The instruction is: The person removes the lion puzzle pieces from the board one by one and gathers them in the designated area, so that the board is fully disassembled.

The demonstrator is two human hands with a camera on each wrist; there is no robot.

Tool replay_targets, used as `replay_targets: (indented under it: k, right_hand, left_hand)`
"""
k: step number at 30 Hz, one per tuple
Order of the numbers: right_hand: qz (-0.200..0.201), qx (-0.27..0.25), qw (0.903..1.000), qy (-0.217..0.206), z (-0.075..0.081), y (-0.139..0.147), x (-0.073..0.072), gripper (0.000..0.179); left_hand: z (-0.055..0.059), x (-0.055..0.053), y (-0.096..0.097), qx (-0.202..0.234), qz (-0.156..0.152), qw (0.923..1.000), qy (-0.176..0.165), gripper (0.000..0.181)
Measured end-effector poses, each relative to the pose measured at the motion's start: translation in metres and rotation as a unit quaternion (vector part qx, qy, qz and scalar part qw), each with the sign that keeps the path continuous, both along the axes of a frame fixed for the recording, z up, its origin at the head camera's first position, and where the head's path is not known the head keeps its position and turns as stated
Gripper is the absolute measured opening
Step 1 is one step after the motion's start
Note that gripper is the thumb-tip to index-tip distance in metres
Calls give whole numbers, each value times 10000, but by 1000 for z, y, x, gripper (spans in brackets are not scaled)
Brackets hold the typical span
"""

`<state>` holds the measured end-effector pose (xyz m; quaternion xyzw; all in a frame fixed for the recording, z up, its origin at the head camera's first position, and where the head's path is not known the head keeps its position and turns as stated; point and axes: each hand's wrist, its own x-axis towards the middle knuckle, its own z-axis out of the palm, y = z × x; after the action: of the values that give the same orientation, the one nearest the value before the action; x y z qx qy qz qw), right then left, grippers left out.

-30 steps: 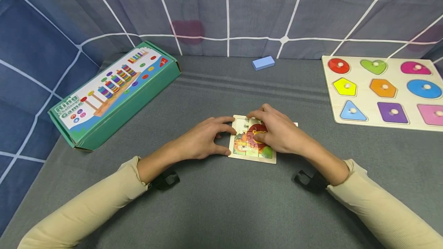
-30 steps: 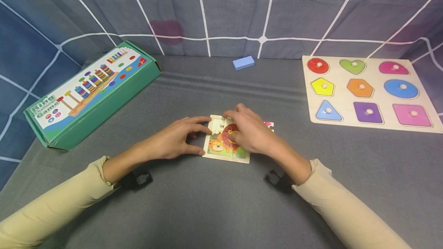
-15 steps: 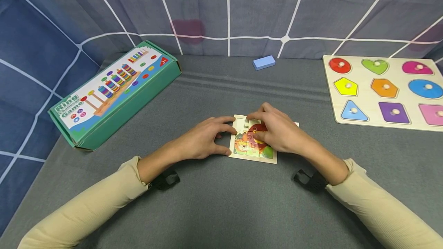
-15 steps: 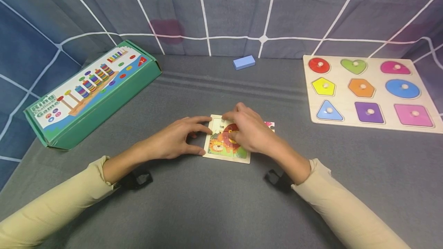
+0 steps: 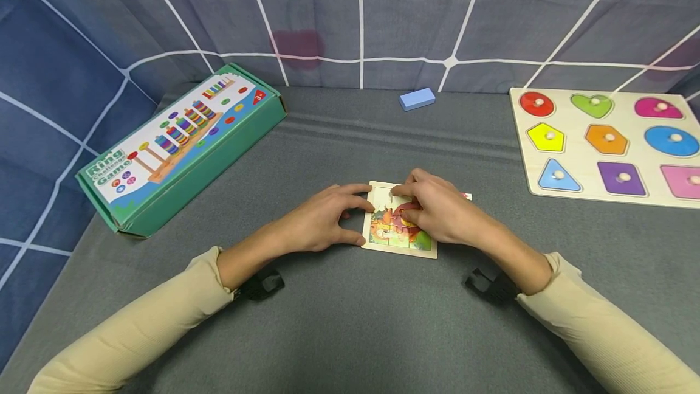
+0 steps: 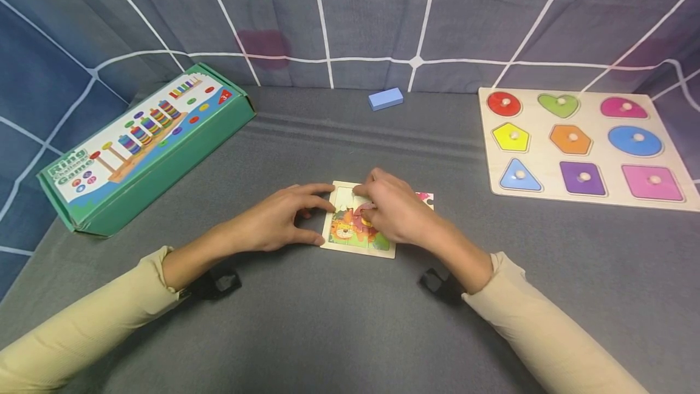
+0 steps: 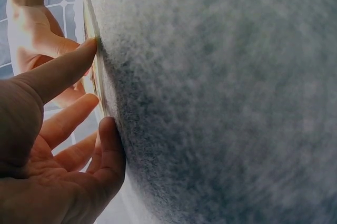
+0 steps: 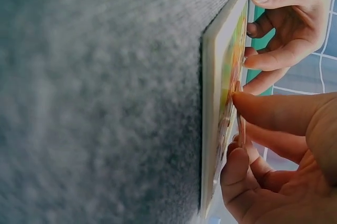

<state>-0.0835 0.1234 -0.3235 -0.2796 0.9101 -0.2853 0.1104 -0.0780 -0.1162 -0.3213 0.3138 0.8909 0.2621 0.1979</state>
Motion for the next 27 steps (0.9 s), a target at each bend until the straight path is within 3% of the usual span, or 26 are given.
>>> replay_targets:
  k: [8,27]
  right_hand:
    - [-162,-171,9997,29,1,1,1,43]
    - [-250,-638,9974,218,10,22,10,29]
  left_hand:
    - [1,0,0,-21,14,10000,-30,50]
    - [0,0,1,-64,-23,10000,40,50]
